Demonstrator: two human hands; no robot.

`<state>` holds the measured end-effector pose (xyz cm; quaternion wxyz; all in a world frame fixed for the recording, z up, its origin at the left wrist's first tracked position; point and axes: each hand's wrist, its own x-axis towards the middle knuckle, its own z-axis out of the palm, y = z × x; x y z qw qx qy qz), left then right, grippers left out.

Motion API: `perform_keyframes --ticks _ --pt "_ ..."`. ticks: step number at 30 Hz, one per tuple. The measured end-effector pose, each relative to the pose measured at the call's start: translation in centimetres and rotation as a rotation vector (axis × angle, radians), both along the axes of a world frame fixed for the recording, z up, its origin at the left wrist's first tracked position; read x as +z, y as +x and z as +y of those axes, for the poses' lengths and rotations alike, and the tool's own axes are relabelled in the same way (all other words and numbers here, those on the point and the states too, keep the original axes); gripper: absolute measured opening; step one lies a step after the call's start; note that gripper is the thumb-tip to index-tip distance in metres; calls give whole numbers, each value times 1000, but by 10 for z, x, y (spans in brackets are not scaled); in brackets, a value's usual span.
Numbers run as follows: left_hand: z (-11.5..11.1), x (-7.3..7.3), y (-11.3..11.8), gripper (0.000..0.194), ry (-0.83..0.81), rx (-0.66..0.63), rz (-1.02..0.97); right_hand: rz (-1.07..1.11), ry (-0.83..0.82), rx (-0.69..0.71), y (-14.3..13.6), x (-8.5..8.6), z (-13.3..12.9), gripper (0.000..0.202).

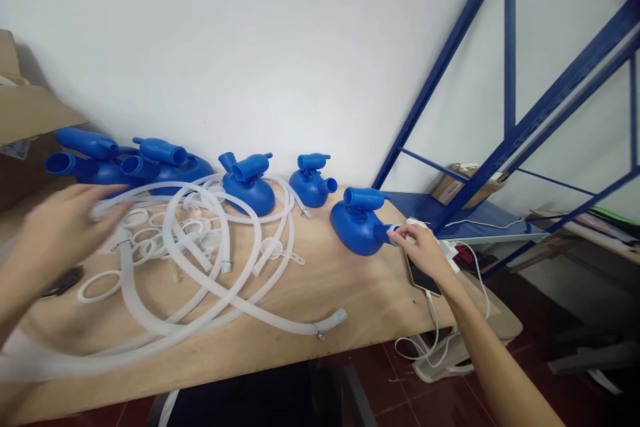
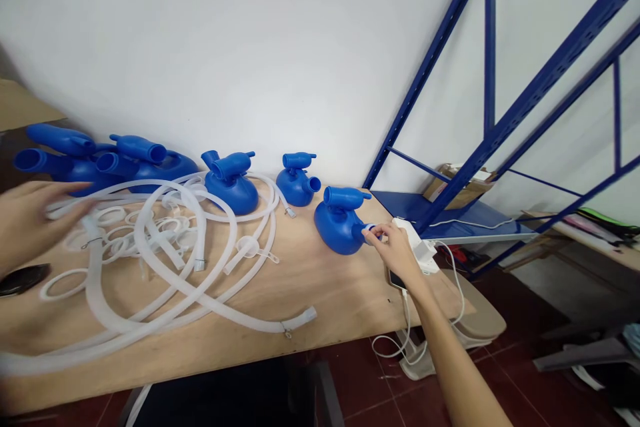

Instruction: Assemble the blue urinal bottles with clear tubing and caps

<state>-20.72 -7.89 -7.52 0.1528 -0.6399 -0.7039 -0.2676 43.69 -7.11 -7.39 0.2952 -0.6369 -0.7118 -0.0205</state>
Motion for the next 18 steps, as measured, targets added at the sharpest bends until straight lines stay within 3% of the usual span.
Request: perform_keyframes --ticks 3,4,6,8,10,12,14,18 --pt "-14 16 129 62 -37 -509 2 63 -61 -10 -10 8 -5 55" --pt "-15 14 172 51 -114 -676 25 79 -85 -16 -13 10 -6 52" --pt "-10 0 254 39 -251 -893 45 98 -133 -26 -20 13 -8 46" --pt "5 -20 324 45 -294 -1017 -65 91 -146 -38 -25 15 -7 39" --pt "25 -38 380 61 -296 -990 -221 79 -141 -53 -27 15 -5 34" --pt "44 -52 420 68 -285 -921 -291 73 -141 -63 -28 14 -3 31" --pt "58 -61 446 71 -262 -845 -361 72 -147 -61 -28 13 -1 30" --pt "67 -77 462 72 -212 -753 -453 76 -156 -53 -26 11 1 28"
